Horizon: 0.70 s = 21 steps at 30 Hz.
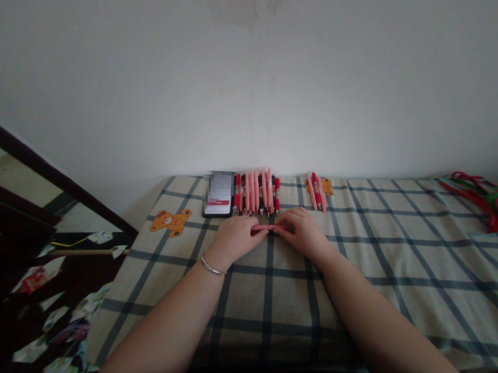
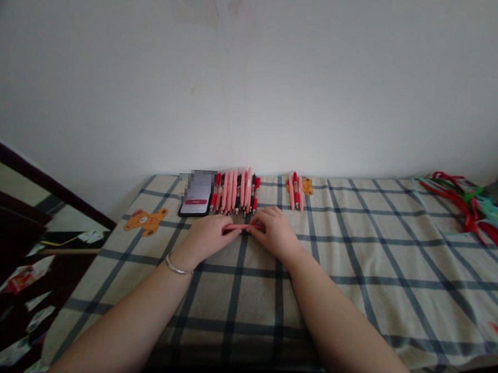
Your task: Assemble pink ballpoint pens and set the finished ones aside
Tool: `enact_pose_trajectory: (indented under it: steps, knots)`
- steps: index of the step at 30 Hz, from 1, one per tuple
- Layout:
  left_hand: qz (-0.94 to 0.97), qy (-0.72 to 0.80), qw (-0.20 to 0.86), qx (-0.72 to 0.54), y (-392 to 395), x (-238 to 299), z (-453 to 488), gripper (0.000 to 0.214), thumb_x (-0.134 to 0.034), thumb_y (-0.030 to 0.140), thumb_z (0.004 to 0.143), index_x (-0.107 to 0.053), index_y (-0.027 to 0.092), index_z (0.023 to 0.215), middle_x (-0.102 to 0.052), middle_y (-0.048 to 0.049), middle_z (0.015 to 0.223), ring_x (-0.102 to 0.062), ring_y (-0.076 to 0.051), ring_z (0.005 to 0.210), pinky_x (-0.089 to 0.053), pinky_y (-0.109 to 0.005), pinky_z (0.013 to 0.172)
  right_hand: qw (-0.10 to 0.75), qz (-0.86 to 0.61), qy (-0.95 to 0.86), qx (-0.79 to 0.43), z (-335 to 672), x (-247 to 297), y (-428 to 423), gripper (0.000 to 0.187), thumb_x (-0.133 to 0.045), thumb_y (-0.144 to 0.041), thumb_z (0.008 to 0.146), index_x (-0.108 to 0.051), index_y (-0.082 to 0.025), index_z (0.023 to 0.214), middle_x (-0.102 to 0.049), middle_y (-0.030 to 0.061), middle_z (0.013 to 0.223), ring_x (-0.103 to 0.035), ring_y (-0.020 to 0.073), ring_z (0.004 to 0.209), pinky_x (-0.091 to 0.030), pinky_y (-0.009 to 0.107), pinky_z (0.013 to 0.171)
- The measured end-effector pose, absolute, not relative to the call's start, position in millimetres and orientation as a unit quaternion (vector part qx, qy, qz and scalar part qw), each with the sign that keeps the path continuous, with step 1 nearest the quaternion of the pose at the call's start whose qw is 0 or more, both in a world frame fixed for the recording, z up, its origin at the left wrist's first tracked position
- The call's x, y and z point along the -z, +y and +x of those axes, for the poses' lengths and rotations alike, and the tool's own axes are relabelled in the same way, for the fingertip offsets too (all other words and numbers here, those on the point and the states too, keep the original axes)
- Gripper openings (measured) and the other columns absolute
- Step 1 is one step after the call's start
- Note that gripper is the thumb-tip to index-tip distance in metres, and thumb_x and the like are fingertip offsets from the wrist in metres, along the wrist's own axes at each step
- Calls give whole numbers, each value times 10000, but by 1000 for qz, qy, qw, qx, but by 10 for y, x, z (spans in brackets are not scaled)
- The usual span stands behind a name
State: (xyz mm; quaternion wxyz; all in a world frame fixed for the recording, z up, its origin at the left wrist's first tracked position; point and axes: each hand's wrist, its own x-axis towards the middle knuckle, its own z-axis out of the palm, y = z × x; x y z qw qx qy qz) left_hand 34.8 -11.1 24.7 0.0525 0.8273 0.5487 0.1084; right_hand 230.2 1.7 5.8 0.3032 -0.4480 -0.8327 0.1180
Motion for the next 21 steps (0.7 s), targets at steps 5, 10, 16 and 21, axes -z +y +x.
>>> enact_pose_trajectory:
  steps: [5, 10, 16, 21]
  knots:
    - [821, 559, 62, -104, -117, -264, 359, 375, -446, 507, 840, -626, 185, 773, -656, -58, 775, -579, -177, 695, -314, -268, 562, 302, -449, -832, -120, 2297, -55, 15, 87, -663, -248, 750, -598, -199, 782, -602, 36, 801, -529, 196, 829, -425, 320, 754]
    - [827, 549, 57, -109, -108, -229, 343, 380, -436, 513, 846, -631, 193, 785, -653, -52, 774, -580, -181, 688, -321, -269, 563, 298, -449, -833, -124, 2287, -52, 11, 74, -658, -231, 750, -597, -196, 775, -603, 30, 790, -526, 189, 818, -420, 308, 749]
    - [825, 552, 61, -107, -106, -228, 342, 395, -429, 523, 844, -628, 188, 780, -651, -54, 771, -576, -176, 687, -309, -270, 564, 302, -449, -833, -118, 2270, -81, -23, 77, -621, -266, 780, -609, -196, 810, -616, 41, 813, -533, 196, 833, -421, 326, 771]
    - [821, 559, 64, -99, -111, -253, 352, 381, -444, 520, 837, -628, 189, 798, -655, -56, 782, -579, -177, 692, -302, -269, 557, 298, -454, -832, -112, 2275, -95, -19, 89, -564, -259, 828, -635, -206, 824, -641, 45, 827, -548, 193, 846, -419, 334, 794]
